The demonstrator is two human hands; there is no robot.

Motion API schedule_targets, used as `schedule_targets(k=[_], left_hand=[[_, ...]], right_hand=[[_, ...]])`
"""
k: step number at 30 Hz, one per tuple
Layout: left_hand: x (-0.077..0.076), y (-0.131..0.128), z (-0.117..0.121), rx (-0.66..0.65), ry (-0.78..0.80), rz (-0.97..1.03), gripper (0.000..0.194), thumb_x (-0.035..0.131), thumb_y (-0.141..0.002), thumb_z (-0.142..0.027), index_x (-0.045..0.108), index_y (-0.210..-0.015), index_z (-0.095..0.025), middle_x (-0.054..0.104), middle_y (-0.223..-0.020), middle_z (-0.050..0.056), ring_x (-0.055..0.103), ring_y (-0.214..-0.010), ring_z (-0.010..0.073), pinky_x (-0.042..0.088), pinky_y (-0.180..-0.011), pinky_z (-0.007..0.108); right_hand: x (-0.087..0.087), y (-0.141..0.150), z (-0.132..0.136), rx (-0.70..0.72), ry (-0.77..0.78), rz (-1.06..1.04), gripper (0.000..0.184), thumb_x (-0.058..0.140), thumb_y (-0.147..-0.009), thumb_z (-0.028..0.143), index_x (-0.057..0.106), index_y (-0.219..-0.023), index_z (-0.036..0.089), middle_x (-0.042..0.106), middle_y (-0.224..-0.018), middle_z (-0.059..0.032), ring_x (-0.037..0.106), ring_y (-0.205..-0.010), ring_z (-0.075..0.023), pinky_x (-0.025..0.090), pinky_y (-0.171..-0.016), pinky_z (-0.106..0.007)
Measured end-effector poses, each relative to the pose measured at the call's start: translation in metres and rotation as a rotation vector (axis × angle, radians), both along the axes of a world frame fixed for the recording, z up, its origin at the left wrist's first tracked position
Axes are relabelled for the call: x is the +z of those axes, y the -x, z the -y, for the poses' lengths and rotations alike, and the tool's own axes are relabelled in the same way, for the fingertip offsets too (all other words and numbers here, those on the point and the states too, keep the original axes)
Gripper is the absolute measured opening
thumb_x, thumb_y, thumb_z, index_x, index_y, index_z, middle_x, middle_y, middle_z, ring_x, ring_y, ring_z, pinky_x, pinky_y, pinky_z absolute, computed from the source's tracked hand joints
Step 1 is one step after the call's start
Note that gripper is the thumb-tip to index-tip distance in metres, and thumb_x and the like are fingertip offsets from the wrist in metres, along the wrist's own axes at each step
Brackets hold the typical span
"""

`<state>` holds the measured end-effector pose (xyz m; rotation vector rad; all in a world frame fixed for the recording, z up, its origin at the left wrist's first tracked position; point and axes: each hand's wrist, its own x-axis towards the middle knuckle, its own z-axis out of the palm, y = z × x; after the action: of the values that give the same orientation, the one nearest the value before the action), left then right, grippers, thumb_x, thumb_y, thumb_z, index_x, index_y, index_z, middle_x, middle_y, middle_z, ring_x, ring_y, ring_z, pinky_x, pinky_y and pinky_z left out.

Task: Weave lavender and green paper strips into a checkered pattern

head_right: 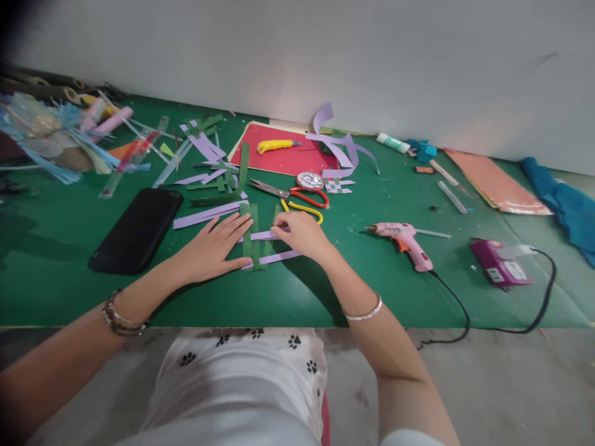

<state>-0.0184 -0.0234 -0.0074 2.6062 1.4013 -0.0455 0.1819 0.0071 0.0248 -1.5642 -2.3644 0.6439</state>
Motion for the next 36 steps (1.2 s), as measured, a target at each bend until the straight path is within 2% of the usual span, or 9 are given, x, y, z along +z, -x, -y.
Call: schedule_targets(k=[9,14,16,19,23,25,28,32,36], left_hand=[[0.002,0.000,0.000,0.000,0.011,0.009,0.073,0.029,-0.086,-0.059,0.017,-0.142,-0.013,0.019,-0.148,0.009,0.014,-0.136,0.0257,0.013,-0.109,0.045],[0.001,0.000,0.000,0.002,0.001,0.017,0.073,0.030,-0.086,-0.059,0.019,-0.142,-0.014,0.022,-0.147,0.008,0.016,-0.135,0.0259,0.013,-0.109,0.045],[0.002,-0.001,-0.001,0.002,-0.009,0.018,0.072,0.031,-0.086,-0.059,0.020,-0.141,-0.014,0.024,-0.146,0.009,0.018,-0.135,0.0263,0.013,-0.109,0.045],[0.003,-0.002,-0.001,0.001,-0.021,0.007,0.071,0.034,-0.086,-0.057,0.022,-0.141,-0.013,0.025,-0.146,0.010,0.019,-0.134,0.0265,0.013,-0.109,0.045],[0.003,-0.002,-0.001,0.005,-0.014,-0.001,0.072,0.035,-0.086,-0.057,0.022,-0.140,-0.012,0.023,-0.146,0.010,0.018,-0.134,0.0268,0.013,-0.109,0.045],[0.002,-0.002,-0.001,0.002,-0.013,0.004,0.071,0.034,-0.086,-0.057,0.022,-0.141,-0.012,0.023,-0.147,0.010,0.018,-0.134,0.0270,0.013,-0.109,0.046],[0.001,-0.002,-0.002,-0.001,-0.022,0.016,0.070,0.033,-0.086,-0.056,0.022,-0.140,-0.014,0.026,-0.145,0.011,0.020,-0.134,0.0271,0.011,-0.109,0.047],[0.006,-0.004,-0.002,-0.003,-0.040,0.014,0.071,0.040,-0.084,-0.055,0.025,-0.139,-0.013,0.031,-0.143,0.013,0.023,-0.132,0.0289,0.014,-0.108,0.047],[0.020,-0.014,-0.006,-0.056,-0.133,0.029,0.058,0.047,-0.084,-0.046,0.041,-0.130,-0.012,0.036,-0.137,0.015,0.029,-0.127,0.0305,0.021,-0.104,0.046]], right_hand=[[0.003,0.000,-0.002,0.007,-0.028,-0.095,0.015,0.051,-0.077,0.023,0.056,-0.065,0.016,0.060,-0.070,-0.0017,0.051,-0.067,-0.0118,0.035,-0.063,-0.023],[0.007,-0.005,0.001,0.060,-0.015,-0.101,0.028,0.033,-0.086,0.021,0.058,-0.076,0.016,0.061,-0.075,-0.0029,0.054,-0.071,-0.0128,0.037,-0.067,-0.024],[0.007,-0.009,0.004,0.092,-0.004,-0.053,0.025,0.034,-0.084,0.014,0.058,-0.081,0.016,0.062,-0.080,-0.0035,0.054,-0.074,-0.0128,0.038,-0.069,-0.024],[0.005,-0.012,0.008,0.124,-0.017,0.064,0.017,0.046,-0.077,0.010,0.058,-0.088,0.016,0.060,-0.089,-0.0050,0.054,-0.081,-0.0146,0.039,-0.070,-0.025],[0.002,-0.007,0.011,0.120,-0.020,0.183,0.022,0.051,-0.073,0.008,0.058,-0.092,0.016,0.058,-0.096,-0.0083,0.054,-0.088,-0.0179,0.039,-0.071,-0.027],[0.002,-0.005,0.010,0.106,0.000,0.187,0.022,0.050,-0.073,0.006,0.059,-0.090,0.016,0.058,-0.094,-0.0077,0.054,-0.084,-0.0170,0.038,-0.070,-0.027],[0.003,-0.005,0.009,0.097,0.039,0.150,0.017,0.051,-0.072,0.006,0.059,-0.084,0.017,0.059,-0.079,-0.0033,0.052,-0.072,-0.0137,0.036,-0.064,-0.024],[0.006,-0.008,0.006,0.091,0.050,0.075,0.009,0.053,-0.073,0.012,0.057,-0.078,0.017,0.057,-0.068,0.0004,0.049,-0.062,-0.0111,0.033,-0.059,-0.022],[0.011,-0.007,0.003,0.127,-0.027,0.057,0.006,0.053,-0.072,0.012,0.056,-0.071,0.016,0.056,-0.069,-0.0003,0.048,-0.065,-0.0114,0.032,-0.060,-0.022]])
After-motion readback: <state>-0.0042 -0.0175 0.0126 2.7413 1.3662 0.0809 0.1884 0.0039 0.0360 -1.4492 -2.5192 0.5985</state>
